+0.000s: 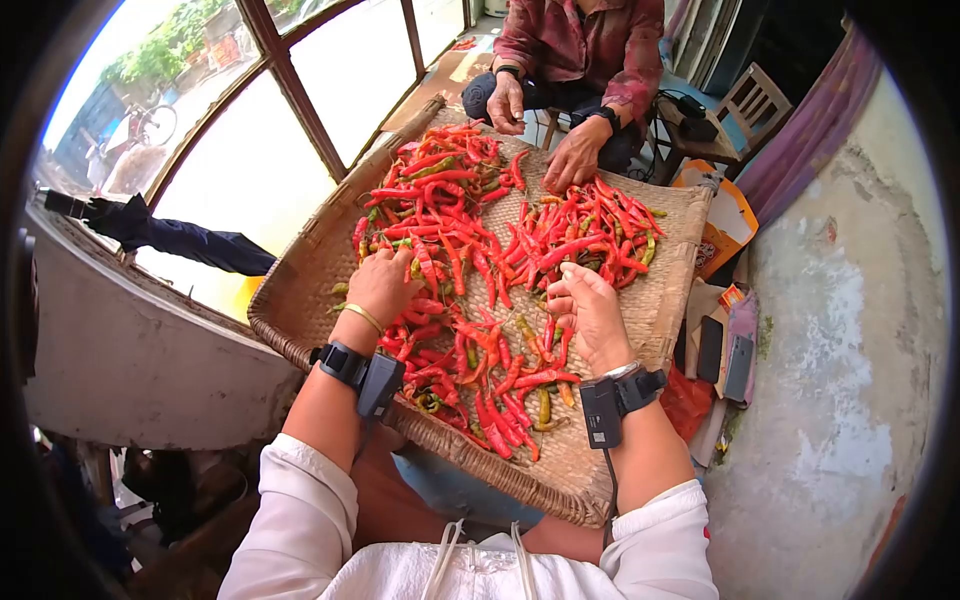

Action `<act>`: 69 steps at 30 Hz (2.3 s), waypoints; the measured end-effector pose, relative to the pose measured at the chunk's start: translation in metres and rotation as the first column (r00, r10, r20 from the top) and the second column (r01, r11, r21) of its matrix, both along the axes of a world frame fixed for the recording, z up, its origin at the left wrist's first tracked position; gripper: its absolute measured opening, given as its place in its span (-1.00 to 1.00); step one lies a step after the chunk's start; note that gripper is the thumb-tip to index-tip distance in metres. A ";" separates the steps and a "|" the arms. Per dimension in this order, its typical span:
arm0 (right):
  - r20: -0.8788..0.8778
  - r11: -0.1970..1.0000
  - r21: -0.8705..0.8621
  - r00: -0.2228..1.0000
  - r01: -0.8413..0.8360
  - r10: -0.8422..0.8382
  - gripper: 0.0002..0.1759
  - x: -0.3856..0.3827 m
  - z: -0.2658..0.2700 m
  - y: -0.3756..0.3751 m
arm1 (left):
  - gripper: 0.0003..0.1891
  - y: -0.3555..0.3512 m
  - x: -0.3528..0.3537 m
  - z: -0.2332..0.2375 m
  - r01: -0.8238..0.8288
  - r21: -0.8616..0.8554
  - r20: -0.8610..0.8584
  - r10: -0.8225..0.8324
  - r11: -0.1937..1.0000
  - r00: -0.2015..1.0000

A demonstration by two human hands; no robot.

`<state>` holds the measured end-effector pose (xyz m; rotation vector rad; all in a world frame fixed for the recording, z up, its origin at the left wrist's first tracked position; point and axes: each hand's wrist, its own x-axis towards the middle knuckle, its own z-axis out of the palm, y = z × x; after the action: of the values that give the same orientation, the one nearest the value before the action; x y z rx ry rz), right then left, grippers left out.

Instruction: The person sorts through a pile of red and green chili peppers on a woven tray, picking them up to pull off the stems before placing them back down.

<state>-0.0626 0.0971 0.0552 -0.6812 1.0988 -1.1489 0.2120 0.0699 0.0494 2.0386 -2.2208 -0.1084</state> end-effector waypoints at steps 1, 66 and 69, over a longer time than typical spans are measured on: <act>0.000 1.000 0.001 1.000 -0.003 0.003 -0.72 0.003 0.000 0.001 | -0.59 -0.002 0.000 -0.002 0.002 -0.024 -0.005 -0.002 1.000 1.000; -0.753 0.902 -0.018 0.599 -0.431 0.272 -0.77 0.026 -0.028 0.010 | -0.80 0.005 -0.044 0.010 0.592 0.225 -0.574 -0.386 0.774 0.722; -0.448 0.911 0.192 0.793 -0.365 0.412 -0.86 0.019 -0.019 0.007 | -0.80 0.000 -0.038 0.007 0.506 0.335 -0.625 -0.214 0.795 0.751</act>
<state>-0.0434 0.1037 0.0357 -1.0996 1.3380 -0.5708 0.1738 0.0701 0.0563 1.3842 -2.2833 -1.2613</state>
